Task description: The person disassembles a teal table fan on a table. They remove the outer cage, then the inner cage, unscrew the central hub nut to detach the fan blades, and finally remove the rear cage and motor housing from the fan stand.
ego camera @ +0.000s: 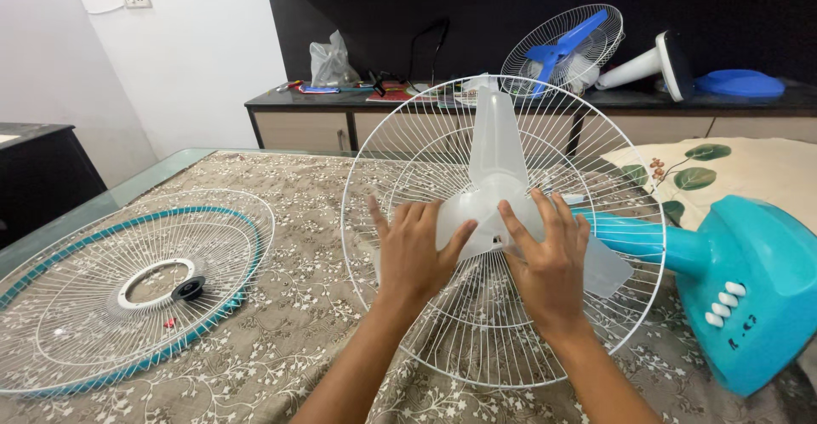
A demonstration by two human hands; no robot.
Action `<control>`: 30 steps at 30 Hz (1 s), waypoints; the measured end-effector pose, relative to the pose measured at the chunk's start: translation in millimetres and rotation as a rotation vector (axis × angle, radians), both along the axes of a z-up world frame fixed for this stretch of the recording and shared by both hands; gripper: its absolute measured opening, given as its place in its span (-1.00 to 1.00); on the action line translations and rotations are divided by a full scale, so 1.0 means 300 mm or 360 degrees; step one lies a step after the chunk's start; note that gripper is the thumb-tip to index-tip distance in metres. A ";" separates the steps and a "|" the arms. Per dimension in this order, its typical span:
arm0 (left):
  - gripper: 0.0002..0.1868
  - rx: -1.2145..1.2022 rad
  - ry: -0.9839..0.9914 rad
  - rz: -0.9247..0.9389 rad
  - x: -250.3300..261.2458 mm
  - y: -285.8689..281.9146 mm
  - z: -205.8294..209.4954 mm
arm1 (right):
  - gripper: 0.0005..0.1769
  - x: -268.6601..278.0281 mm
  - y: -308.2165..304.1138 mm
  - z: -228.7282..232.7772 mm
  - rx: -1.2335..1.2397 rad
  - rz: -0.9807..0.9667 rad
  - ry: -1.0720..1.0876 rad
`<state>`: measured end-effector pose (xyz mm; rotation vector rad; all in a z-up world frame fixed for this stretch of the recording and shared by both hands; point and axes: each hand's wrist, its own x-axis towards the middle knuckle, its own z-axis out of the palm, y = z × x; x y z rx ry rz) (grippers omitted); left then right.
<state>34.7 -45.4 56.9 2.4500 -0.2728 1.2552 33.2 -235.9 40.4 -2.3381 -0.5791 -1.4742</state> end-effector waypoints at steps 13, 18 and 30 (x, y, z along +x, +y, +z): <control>-0.33 -0.0246 0.0383 -0.0249 0.206 -0.094 0.083 | -0.37 0.002 0.020 -0.005 -0.0056 -0.0102 -0.0144; -0.35 -0.0259 0.0440 -0.0286 0.181 -0.098 0.103 | -0.36 -0.010 0.015 0.012 -0.0052 -0.0064 -0.0146; -0.51 -0.0209 -0.0140 -0.0028 -0.059 0.027 -0.045 | -0.13 -0.020 0.000 0.003 0.0065 -0.0014 -0.0203</control>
